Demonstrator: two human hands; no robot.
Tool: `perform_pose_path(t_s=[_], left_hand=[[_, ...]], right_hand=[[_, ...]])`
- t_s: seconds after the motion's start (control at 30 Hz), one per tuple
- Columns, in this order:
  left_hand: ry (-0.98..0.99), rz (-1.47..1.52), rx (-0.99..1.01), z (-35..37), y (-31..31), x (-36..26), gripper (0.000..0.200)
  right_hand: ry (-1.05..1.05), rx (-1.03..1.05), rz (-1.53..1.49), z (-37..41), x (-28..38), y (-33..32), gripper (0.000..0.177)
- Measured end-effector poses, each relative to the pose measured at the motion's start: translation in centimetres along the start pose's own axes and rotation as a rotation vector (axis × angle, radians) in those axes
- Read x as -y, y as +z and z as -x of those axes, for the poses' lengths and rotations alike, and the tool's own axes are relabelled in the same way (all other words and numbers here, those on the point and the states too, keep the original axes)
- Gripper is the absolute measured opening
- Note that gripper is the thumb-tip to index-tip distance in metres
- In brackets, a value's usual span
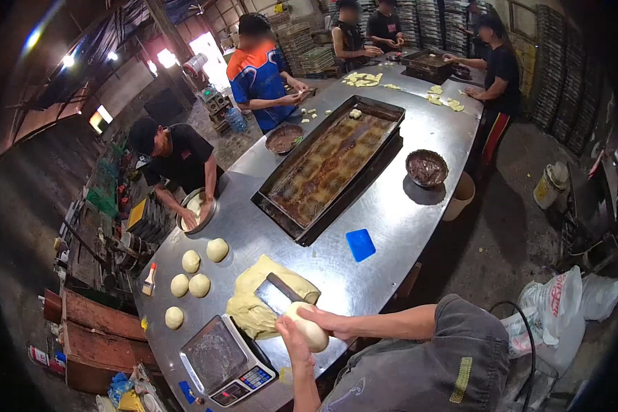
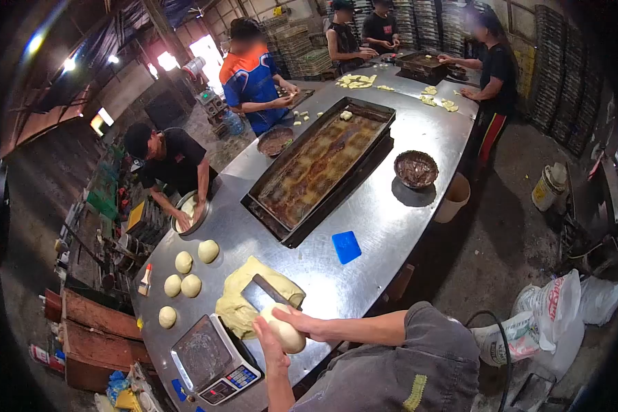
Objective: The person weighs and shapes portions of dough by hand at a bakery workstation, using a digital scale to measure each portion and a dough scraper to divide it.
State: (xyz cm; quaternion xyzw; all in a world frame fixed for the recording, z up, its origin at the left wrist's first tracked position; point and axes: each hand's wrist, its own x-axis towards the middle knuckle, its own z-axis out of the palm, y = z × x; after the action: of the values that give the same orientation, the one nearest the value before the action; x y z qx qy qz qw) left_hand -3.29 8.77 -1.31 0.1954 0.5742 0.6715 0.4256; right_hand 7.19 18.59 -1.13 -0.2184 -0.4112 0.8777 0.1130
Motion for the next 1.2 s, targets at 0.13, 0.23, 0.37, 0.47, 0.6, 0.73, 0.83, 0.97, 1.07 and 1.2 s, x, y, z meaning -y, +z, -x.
perform_pose_path(t_s=[0.13,0.23,0.37,0.47,0.6,0.73,0.83,0.97,1.07,1.2], left_hand=[[-0.261,0.515,0.172,1.4,1.2,0.3,0.083],[-0.149,0.387,0.009,2.6,1.4,0.5,0.085],[-0.061,-0.244,-0.551,1.2,-7.7,11.1,0.068],[-0.248,0.377,-0.433,4.5,-7.5,8.1,0.059],[-0.34,0.171,-0.299,5.5,-7.1,10.5,0.059],[-0.569,0.403,-0.185,6.4,-4.0,7.2,0.073],[-0.315,0.441,-0.175,5.8,-5.1,5.7,0.076],[-0.085,0.495,-0.414,5.7,-7.6,0.6,0.06],[0.191,0.179,-0.506,3.5,-6.0,-1.7,0.051],[0.089,-0.004,-0.26,3.5,-2.5,-5.0,0.076]], right_hand=[[0.221,-0.096,-0.164,1.2,3.7,-4.5,0.06],[-0.113,-0.335,0.128,0.5,4.8,-7.1,0.051],[-0.505,-0.44,1.23,1.4,-0.5,-9.7,0.051],[-0.338,-0.183,1.595,1.4,-8.2,-15.0,0.061],[0.193,-0.257,1.196,-3.9,-7.8,-14.3,0.091],[0.294,-0.072,0.492,-2.9,-2.8,-4.2,0.093],[0.391,0.06,0.283,1.3,-1.1,3.9,0.086],[0.244,0.557,0.138,-3.6,-2.7,-1.2,0.092],[0.17,0.126,0.092,-3.9,-2.8,2.0,0.076],[0.137,-0.032,-0.136,-4.7,-3.9,5.1,0.051]])
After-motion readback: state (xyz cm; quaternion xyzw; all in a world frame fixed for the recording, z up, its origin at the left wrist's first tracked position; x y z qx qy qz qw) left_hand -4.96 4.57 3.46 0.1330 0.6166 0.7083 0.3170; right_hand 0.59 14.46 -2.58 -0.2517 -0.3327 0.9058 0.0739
